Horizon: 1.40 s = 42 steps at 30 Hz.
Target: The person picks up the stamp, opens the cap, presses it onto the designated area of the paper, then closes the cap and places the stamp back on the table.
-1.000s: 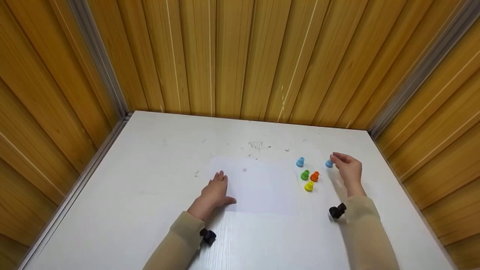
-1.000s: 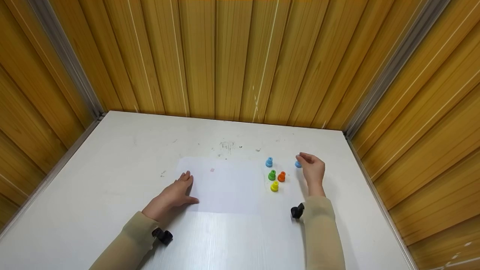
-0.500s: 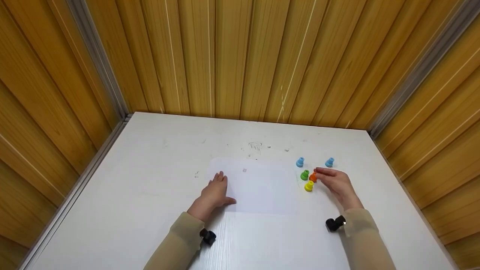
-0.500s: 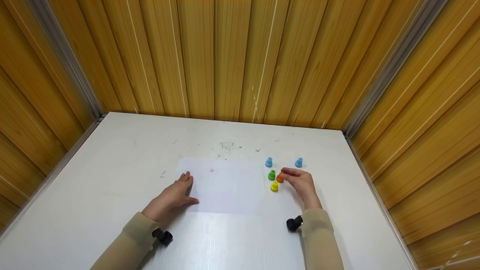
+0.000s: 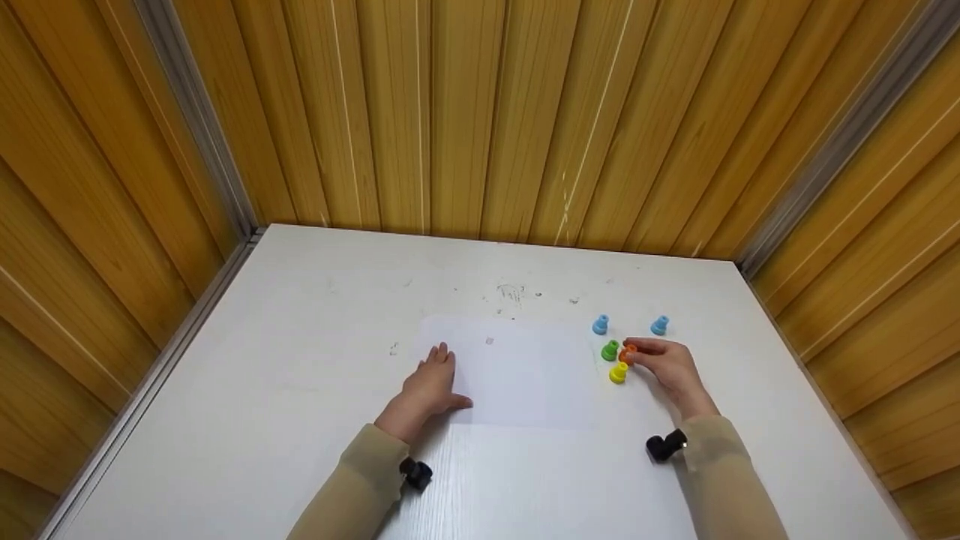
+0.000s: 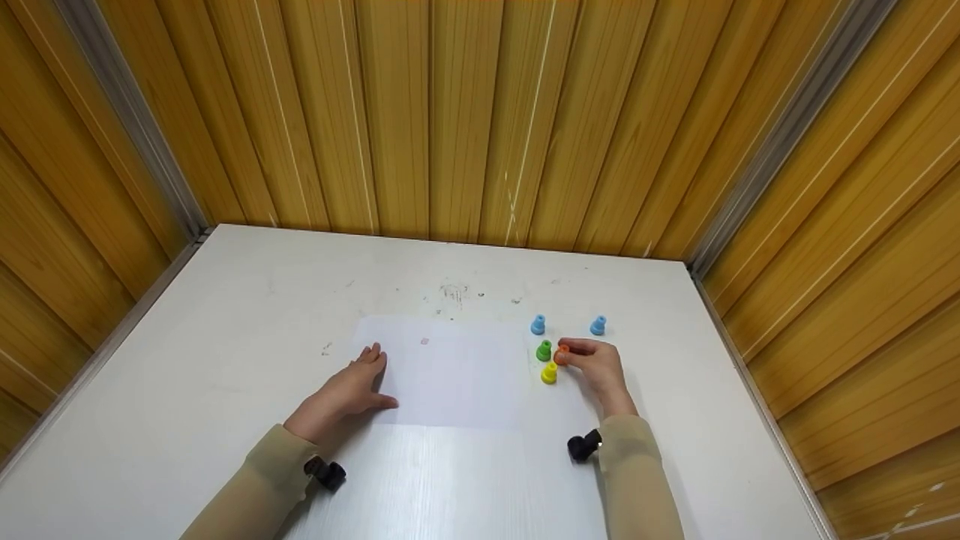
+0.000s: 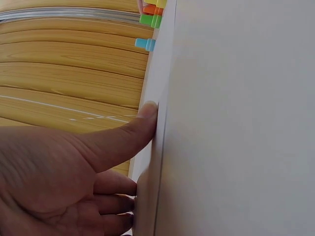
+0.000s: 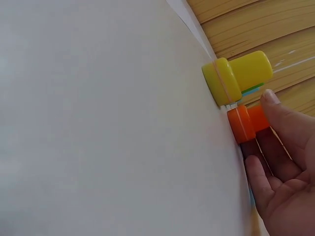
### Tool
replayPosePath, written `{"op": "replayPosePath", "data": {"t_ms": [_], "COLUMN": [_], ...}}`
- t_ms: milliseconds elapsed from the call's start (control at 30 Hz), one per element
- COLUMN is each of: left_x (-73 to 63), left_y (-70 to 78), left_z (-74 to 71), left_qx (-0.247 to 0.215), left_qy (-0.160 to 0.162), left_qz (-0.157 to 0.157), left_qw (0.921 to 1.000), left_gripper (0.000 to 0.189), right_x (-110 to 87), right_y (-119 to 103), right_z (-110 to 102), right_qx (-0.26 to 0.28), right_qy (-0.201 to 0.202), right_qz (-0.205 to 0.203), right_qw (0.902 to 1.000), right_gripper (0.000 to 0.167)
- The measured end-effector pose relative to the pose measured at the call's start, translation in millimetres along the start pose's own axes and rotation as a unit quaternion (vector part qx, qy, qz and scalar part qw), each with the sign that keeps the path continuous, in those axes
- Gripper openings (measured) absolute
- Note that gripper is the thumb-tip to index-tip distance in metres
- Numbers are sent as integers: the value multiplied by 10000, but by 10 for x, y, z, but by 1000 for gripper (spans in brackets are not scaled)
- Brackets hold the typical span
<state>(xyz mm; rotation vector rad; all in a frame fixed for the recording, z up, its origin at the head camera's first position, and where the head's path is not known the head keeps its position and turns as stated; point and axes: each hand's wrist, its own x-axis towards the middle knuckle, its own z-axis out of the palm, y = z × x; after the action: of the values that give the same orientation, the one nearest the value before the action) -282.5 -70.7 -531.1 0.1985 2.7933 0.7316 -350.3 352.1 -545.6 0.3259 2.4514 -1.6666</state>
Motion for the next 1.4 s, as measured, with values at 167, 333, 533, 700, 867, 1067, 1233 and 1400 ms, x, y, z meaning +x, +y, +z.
{"op": "replayPosePath", "data": {"t_ms": [167,333,533,700,867,1067,1233,1400], "left_x": [15,22,23,36,22,6,-4,11], "left_y": [9,13,10,6,15,23,26,36], "left_z": [-12,-14,-11,-10,-18,-24,-42,-41], "left_qx": [116,134,54,46,76,260,508,512], "left_qy": [-59,-73,-56,-46,-26,50,94,200], "left_qz": [-36,-58,-50,-59,-36,11,179,271], "left_qw": [9999,9999,10000,10000,10000,9996,9985,9981], "left_gripper": [97,98,98,97,97,97,95,88], "right_x": [2,-24,-78,-153,-266,-403,-473,-503], "right_y": [6,-60,-256,-480,-683,-805,-766,-653], "right_z": [-14,-48,-27,105,360,776,1114,1360], "right_qx": [-98,-40,-80,-80,448,984,1417,2375], "right_qy": [191,341,510,566,465,192,-17,-239], "right_qz": [-231,-172,-233,-677,-1207,-1353,-1296,-715], "right_qw": [9995,9993,9984,9961,9906,9857,9814,9684], "right_gripper": [43,44,42,41,40,37,34,36]}}
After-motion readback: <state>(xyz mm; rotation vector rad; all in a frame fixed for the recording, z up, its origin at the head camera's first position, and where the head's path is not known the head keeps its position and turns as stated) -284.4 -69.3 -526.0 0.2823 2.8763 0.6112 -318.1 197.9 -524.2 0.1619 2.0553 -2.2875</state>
